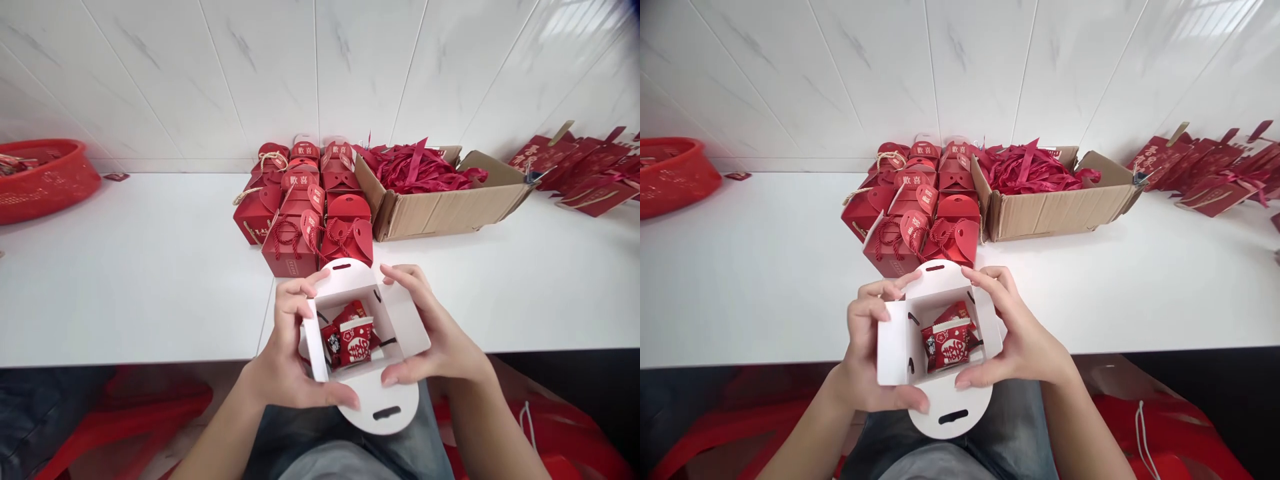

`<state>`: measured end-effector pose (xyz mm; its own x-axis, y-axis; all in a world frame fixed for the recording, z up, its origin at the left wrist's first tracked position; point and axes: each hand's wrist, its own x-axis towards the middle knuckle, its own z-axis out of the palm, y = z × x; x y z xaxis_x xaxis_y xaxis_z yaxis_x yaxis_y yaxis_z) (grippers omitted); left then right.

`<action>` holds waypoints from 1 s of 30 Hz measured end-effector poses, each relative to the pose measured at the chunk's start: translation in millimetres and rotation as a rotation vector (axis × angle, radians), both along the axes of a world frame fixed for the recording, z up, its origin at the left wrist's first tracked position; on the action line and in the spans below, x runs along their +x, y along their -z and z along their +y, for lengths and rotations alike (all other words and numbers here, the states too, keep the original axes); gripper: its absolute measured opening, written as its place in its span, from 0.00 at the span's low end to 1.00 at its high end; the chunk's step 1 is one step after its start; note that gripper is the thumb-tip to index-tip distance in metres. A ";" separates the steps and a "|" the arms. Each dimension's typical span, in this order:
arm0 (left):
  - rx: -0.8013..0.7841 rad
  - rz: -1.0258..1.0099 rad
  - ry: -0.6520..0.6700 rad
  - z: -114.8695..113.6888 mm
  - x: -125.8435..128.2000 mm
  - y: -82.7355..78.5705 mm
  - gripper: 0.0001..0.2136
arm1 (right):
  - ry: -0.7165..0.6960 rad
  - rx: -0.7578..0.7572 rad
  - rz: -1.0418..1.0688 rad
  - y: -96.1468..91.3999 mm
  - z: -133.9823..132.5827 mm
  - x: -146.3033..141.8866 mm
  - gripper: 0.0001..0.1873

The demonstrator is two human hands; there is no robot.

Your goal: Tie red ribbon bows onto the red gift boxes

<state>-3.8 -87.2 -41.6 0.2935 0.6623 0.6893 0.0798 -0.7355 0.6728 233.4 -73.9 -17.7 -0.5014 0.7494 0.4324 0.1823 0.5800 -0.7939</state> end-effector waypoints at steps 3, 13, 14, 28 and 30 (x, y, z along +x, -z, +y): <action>0.061 -0.031 -0.044 -5.4 3.0 7.6 0.44 | 0.013 0.070 0.011 4.0 -8.8 1.5 0.56; 0.104 -0.034 -0.043 -10.4 6.0 12.3 0.45 | 0.077 0.292 -0.072 2.6 -26.3 6.6 0.56; 0.103 -0.041 -0.050 -10.3 6.4 13.4 0.46 | 0.079 0.297 -0.081 1.9 -26.8 7.0 0.56; 0.085 -0.009 0.004 -18.9 6.6 11.1 0.45 | 0.210 0.351 -0.057 14.1 -38.9 7.7 0.53; 0.080 -0.009 0.006 -19.2 6.8 10.9 0.44 | 0.214 0.348 -0.038 16.4 -39.6 7.8 0.54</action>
